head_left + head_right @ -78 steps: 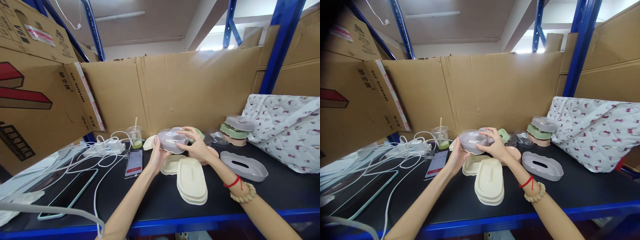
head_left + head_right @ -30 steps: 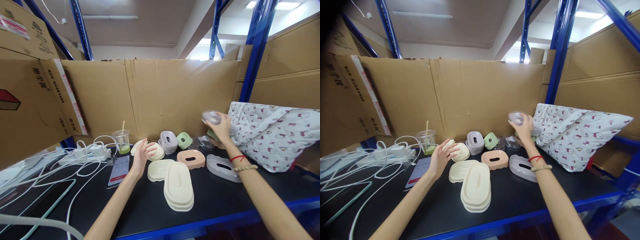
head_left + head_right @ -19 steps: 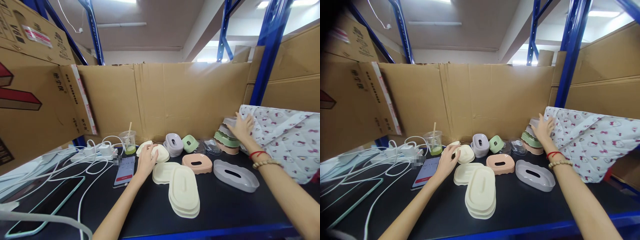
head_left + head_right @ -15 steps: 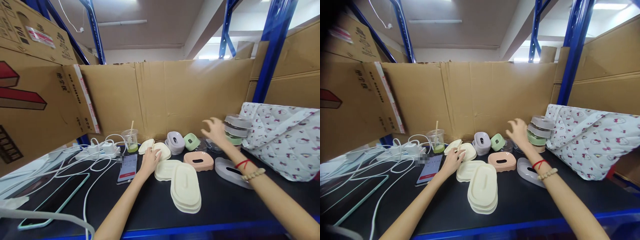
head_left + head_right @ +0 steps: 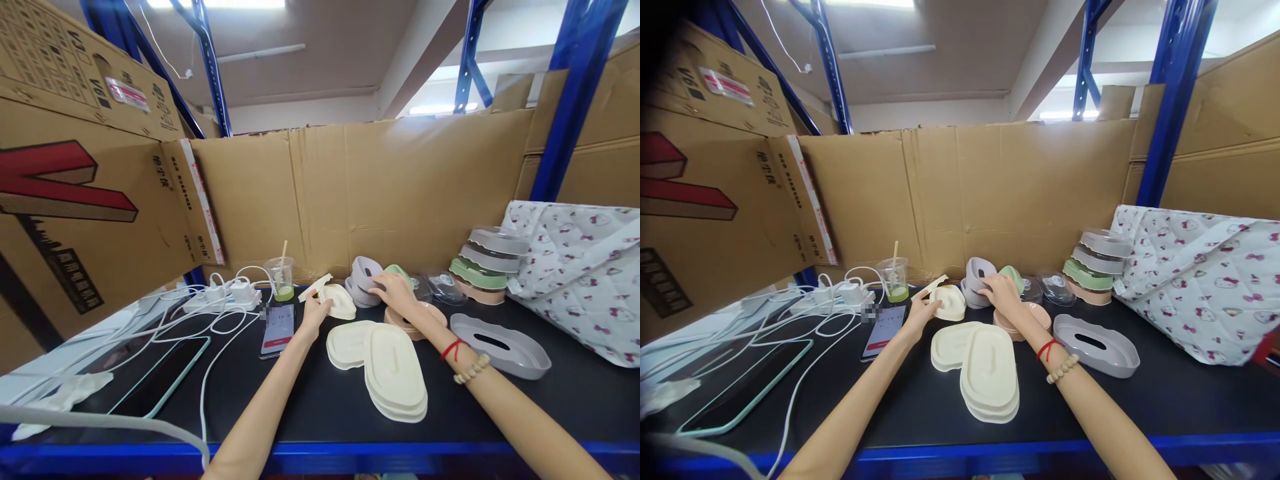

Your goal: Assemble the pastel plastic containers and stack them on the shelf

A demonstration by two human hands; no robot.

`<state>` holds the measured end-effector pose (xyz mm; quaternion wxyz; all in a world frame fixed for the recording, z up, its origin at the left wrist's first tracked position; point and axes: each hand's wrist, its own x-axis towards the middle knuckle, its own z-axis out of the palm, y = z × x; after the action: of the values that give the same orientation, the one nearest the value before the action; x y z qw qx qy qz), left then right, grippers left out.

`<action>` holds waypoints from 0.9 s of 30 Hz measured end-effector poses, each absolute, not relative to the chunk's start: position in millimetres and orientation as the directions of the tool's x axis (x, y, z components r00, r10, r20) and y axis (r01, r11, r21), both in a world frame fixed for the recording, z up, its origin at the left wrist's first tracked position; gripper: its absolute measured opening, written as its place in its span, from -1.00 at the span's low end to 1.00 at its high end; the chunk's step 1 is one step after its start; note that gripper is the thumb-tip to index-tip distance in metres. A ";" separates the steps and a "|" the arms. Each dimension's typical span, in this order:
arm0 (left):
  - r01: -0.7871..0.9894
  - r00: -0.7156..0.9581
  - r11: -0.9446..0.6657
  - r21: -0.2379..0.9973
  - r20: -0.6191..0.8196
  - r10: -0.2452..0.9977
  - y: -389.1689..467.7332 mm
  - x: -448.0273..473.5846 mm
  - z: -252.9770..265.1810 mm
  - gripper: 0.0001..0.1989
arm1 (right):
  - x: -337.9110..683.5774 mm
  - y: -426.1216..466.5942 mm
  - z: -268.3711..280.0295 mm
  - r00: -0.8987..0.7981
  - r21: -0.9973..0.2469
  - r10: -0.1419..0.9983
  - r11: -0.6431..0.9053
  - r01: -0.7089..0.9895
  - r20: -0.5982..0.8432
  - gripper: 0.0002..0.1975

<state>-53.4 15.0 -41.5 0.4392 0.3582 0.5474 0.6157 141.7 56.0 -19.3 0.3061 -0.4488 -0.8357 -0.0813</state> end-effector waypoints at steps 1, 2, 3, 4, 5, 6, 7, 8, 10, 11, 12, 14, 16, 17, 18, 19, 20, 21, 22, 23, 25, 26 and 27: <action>-0.222 -0.341 -0.019 0.975 -0.060 0.938 13.7 -51.2 -39.6 -0.43 | 140.6 51.5 -17.3 -0.391 -0.156 0.680 0.595 0.789 0.620 -0.79; -0.290 -0.314 -0.025 0.957 -0.071 0.947 12.1 -49.0 -37.7 -0.42 | 138.8 46.9 -16.1 -0.384 -0.169 0.654 0.618 0.768 0.651 -0.78; -0.355 -0.276 -0.031 0.934 -0.073 0.958 10.5 -46.8 -35.6 -0.44 | 136.5 42.4 -15.3 -0.393 -0.175 0.623 0.654 0.736 0.676 -0.77; -0.417 -0.233 -0.036 0.908 -0.069 0.970 8.7 -44.8 -33.3 -0.49 | 133.8 37.9 -15.0 -0.418 -0.173 0.589 0.697 0.695 0.692 -0.76; -0.476 -0.195 -0.040 0.879 -0.061 0.979 7.0 -43.0 -30.7 -0.55 | 131.0 33.5 -14.8 -0.456 -0.163 0.553 0.742 0.650 0.698 -0.76; -0.529 -0.168 -0.043 0.847 -0.055 0.984 5.2 -41.5 -28.0 -0.62 | 128.2 29.3 -14.7 -0.497 -0.146 0.518 0.780 0.609 0.696 -0.76; -0.576 -0.154 -0.041 0.816 -0.060 0.986 3.6 -40.3 -25.4 -0.69 | 125.5 25.3 -14.6 -0.530 -0.128 0.491 0.805 0.579 0.691 -0.75; -0.616 -0.147 -0.035 0.787 -0.071 0.987 2.0 -39.4 -22.9 -0.73 | 123.1 21.4 -14.4 -0.557 -0.110 0.472 0.821 0.561 0.684 -0.75; -0.670 -0.115 -0.014 0.743 -0.085 0.990 -0.7 -38.3 -19.5 -0.74 | 119.2 14.2 -14.1 -0.600 -0.082 0.448 0.840 0.536 0.663 -0.75; -0.679 -0.080 0.004 0.734 -0.079 0.994 -1.9 -38.0 -18.9 -0.73 | 117.5 11.1 -14.2 -0.617 -0.077 0.442 0.847 0.526 0.650 -0.75; -0.676 -0.048 0.018 0.737 -0.068 0.997 -2.9 -37.8 -19.0 -0.73 | 116.1 8.3 -14.5 -0.634 -0.079 0.441 0.854 0.515 0.635 -0.76; -0.645 -0.047 0.003 0.764 -0.043 0.998 -4.5 -37.4 -21.2 -0.76 | 113.5 4.4 -15.8 -0.648 -0.123 0.451 0.866 0.485 0.613 -0.77; -0.606 -0.129 -0.058 0.793 -0.026 0.991 -5.7 -36.9 -24.2 -0.71 | 111.0 3.6 -18.0 -0.598 -0.243 0.496 0.857 0.456 0.630 -0.77; -0.584 -0.168 -0.092 0.806 -0.010 0.986 -6.4 -36.5 -25.4 -0.66 | 109.7 4.6 -19.2 -0.536 -0.334 0.539 0.836 0.436 0.650 -0.73; -0.561 -0.188 -0.118 0.820 0.012 0.982 -7.3 -36.1 -26.0 -0.62 | 108.4 6.4 -20.3 -0.444 -0.445 0.600 0.797 0.409 0.666 -0.63; -0.536 -0.187 -0.134 0.834 0.038 0.982 -8.4 -35.5 -26.2 -0.59 | 107.1 8.7 -20.9 -0.326 -0.571 0.676 0.735 0.365 0.661 -0.50; -0.506 -0.169 -0.146 0.850 0.068 0.983 -9.8 -34.8 -25.9 -0.57 | 106.1 11.4 -21.1 -0.205 -0.694 0.755 0.655 0.300 0.623 -0.37; -0.472 -0.141 -0.156 0.867 0.100 0.985 -11.4 -34.0 -25.2 -0.55 | 105.4 13.8 -20.6 -0.098 -0.799 0.825 0.563 0.212 0.556 -0.29; -0.437 -0.111 -0.166 0.884 0.130 0.985 -13.1 -33.0 -24.5 -0.53 | 105.2 15.7 -19.5 -0.030 -0.873 0.880 0.475 0.111 0.475 -0.25; -0.403 -0.082 -0.176 0.898 0.157 0.984 -14.9 -32.0 -23.7 -0.53 | 105.4 16.9 -17.7 -0.006 -0.916 0.916 0.401 0.010 0.401 -0.25; -0.347 -0.033 -0.197 0.917 0.198 0.980 -17.9 -30.1 -22.8 -0.52 | 107.1 16.2 -12.7 -0.053 -0.942 0.949 0.302 -0.149 0.312 -0.34; -0.326 -0.018 -0.207 0.922 0.213 0.977 -19.0 -29.4 -22.8 -0.53 | 108.3 14.6 -9.9 -0.089 -0.942 0.953 0.267 -0.204 0.290 -0.40; -0.309 -0.010 -0.216 0.926 0.223 0.975 -19.8 -28.9 -22.9 -0.53 | 109.5 12.6 -7.3 -0.119 -0.940 0.955 0.237 -0.245 0.272 -0.44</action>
<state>-28.9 -19.8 -22.9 0.5192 0.4748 0.3503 0.6183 109.5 12.6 -7.3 0.5753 -0.3310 -0.5364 0.5214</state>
